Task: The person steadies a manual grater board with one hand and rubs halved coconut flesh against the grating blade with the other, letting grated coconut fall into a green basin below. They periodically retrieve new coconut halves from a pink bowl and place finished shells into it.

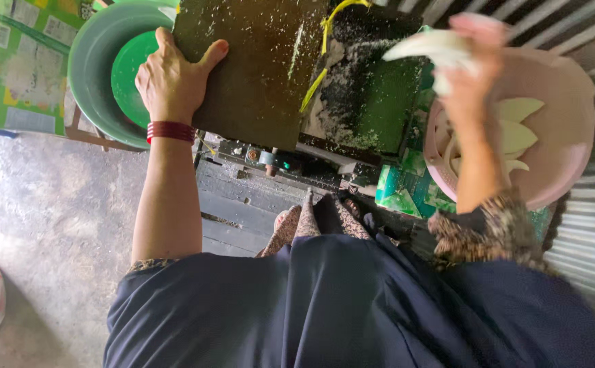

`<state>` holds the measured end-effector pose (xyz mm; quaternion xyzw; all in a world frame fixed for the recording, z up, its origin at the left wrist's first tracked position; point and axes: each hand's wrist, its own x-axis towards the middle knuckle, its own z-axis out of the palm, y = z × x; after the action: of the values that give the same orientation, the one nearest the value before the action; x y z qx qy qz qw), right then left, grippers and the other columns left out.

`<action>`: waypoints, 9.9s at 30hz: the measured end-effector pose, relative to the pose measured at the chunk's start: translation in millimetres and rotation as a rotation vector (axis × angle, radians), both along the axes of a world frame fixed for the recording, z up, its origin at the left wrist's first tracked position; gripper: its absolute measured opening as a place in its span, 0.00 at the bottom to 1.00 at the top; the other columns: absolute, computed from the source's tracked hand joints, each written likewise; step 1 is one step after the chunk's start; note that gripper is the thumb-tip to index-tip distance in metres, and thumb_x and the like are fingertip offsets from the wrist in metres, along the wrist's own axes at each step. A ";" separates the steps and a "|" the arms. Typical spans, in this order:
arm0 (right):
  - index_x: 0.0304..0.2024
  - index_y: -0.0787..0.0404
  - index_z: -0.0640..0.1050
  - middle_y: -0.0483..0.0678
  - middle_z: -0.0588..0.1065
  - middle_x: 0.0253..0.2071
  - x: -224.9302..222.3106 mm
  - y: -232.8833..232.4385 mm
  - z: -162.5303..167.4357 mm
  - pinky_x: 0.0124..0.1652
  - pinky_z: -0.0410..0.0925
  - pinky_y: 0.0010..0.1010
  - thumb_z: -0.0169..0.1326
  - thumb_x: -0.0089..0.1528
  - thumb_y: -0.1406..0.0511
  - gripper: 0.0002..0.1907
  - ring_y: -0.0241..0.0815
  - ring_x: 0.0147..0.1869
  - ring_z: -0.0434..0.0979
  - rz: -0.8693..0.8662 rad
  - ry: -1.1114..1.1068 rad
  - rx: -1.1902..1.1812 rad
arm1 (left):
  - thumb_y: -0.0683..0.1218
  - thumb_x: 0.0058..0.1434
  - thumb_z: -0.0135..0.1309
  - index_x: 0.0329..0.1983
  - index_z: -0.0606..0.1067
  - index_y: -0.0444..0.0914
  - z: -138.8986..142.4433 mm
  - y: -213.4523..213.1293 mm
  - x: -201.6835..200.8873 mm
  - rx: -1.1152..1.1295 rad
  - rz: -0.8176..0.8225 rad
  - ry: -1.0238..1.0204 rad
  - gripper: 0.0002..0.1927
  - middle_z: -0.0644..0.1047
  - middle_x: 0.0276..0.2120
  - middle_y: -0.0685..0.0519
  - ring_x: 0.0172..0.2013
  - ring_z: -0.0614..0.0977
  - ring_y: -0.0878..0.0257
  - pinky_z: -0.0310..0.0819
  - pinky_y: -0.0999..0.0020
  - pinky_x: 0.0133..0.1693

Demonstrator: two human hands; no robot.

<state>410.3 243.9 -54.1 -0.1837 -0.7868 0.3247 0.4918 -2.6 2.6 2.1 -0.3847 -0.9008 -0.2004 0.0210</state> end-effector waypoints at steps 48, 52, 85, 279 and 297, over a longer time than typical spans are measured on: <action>0.70 0.60 0.60 0.63 0.67 0.59 -107.0 -48.6 11.5 0.52 0.73 0.47 0.52 0.64 0.47 0.40 0.60 0.60 0.74 0.071 -1.366 0.590 | 0.84 0.56 0.56 0.47 0.68 0.33 -4.5 -0.5 1.2 -0.007 0.018 0.053 0.50 0.79 0.33 0.34 0.39 0.81 0.35 0.71 0.42 0.42; 0.73 0.56 0.61 0.64 0.67 0.57 -109.7 -45.0 25.9 0.47 0.75 0.47 0.56 0.59 0.49 0.43 0.62 0.55 0.75 0.174 -1.358 0.318 | 0.83 0.57 0.57 0.45 0.68 0.34 -4.5 -1.2 1.8 0.013 0.003 0.059 0.48 0.79 0.34 0.34 0.39 0.80 0.35 0.72 0.43 0.42; 0.55 0.66 0.75 0.62 0.70 0.50 -120.1 -69.0 15.0 0.43 0.74 0.48 0.62 0.55 0.60 0.27 0.62 0.49 0.78 0.085 -1.177 0.349 | 0.82 0.58 0.56 0.44 0.68 0.33 -5.0 -2.4 2.6 0.033 -0.018 0.079 0.48 0.80 0.29 0.36 0.35 0.82 0.37 0.73 0.44 0.38; 0.36 0.65 0.79 0.70 0.66 0.63 -140.8 -49.5 -30.9 0.56 0.74 0.40 0.61 0.52 0.76 0.10 0.60 0.56 0.76 0.243 -0.947 0.330 | 0.83 0.59 0.55 0.46 0.67 0.33 -18.3 -5.1 -10.0 -0.091 -0.004 0.172 0.48 0.80 0.28 0.36 0.30 0.81 0.37 0.74 0.45 0.33; 0.52 0.64 0.83 0.67 0.79 0.52 151.9 10.9 -85.7 0.62 0.69 0.53 0.55 0.64 0.61 0.18 0.66 0.64 0.77 -0.620 -1.534 -0.303 | 0.77 0.59 0.50 0.48 0.69 0.34 -28.7 -20.1 -26.8 -0.124 -0.055 0.201 0.41 0.80 0.36 0.36 0.41 0.81 0.34 0.72 0.42 0.43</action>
<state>562.1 254.8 -139.8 -0.6253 -0.7647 0.0622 -0.1424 -29.5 -17.5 -26.6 -0.4280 -0.8939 -0.1051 0.0817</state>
